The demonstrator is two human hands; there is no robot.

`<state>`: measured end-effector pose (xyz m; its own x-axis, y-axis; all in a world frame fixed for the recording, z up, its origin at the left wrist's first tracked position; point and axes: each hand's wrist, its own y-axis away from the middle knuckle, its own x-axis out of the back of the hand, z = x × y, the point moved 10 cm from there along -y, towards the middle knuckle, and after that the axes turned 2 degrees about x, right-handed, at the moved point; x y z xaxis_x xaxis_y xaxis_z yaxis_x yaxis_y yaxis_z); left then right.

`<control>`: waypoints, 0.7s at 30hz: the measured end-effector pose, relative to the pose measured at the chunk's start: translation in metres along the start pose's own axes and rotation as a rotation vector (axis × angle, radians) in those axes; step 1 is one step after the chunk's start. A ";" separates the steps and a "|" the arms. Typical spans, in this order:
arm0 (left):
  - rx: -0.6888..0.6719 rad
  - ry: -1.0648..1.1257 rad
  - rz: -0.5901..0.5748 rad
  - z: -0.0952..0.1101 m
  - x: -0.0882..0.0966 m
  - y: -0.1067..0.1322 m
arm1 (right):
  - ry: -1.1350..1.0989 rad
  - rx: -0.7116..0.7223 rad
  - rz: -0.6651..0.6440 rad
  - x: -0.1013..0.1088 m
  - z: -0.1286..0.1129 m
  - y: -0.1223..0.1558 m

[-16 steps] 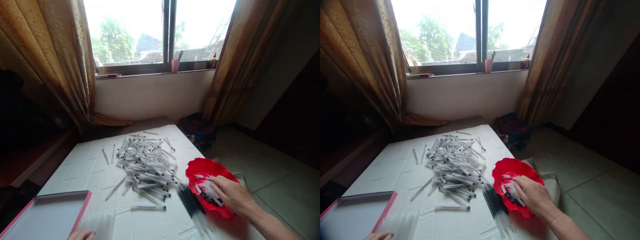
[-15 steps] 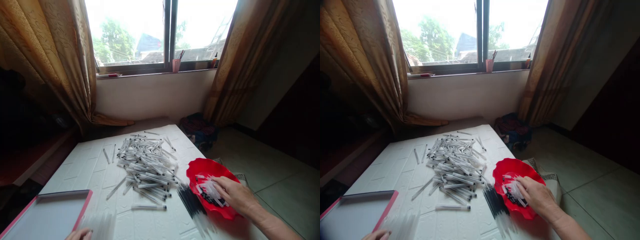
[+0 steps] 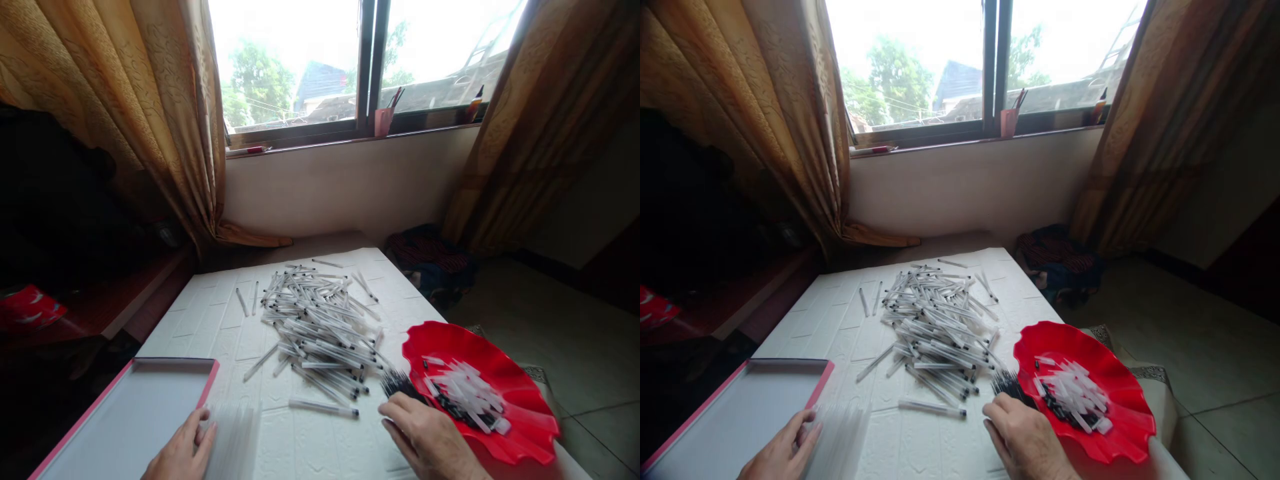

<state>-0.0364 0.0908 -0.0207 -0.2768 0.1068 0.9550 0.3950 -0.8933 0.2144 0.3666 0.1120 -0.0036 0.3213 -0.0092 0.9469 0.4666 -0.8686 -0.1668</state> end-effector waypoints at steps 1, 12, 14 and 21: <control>0.004 -0.015 -0.001 0.003 0.002 0.001 | 0.001 -0.001 -0.011 -0.010 -0.009 -0.005; 0.042 -0.078 -0.071 0.002 -0.009 0.008 | 0.062 -0.185 -0.182 -0.062 -0.007 -0.020; 0.048 -0.075 -0.080 0.001 -0.009 0.010 | 0.051 -0.178 -0.171 -0.064 -0.007 -0.019; -0.026 -0.098 0.005 0.009 -0.006 0.016 | -0.173 -0.188 -0.078 -0.064 -0.005 -0.012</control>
<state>-0.0206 0.0798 -0.0211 -0.1872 0.1438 0.9718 0.3732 -0.9046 0.2057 0.3366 0.1206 -0.0605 0.4343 0.1318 0.8911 0.3395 -0.9402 -0.0264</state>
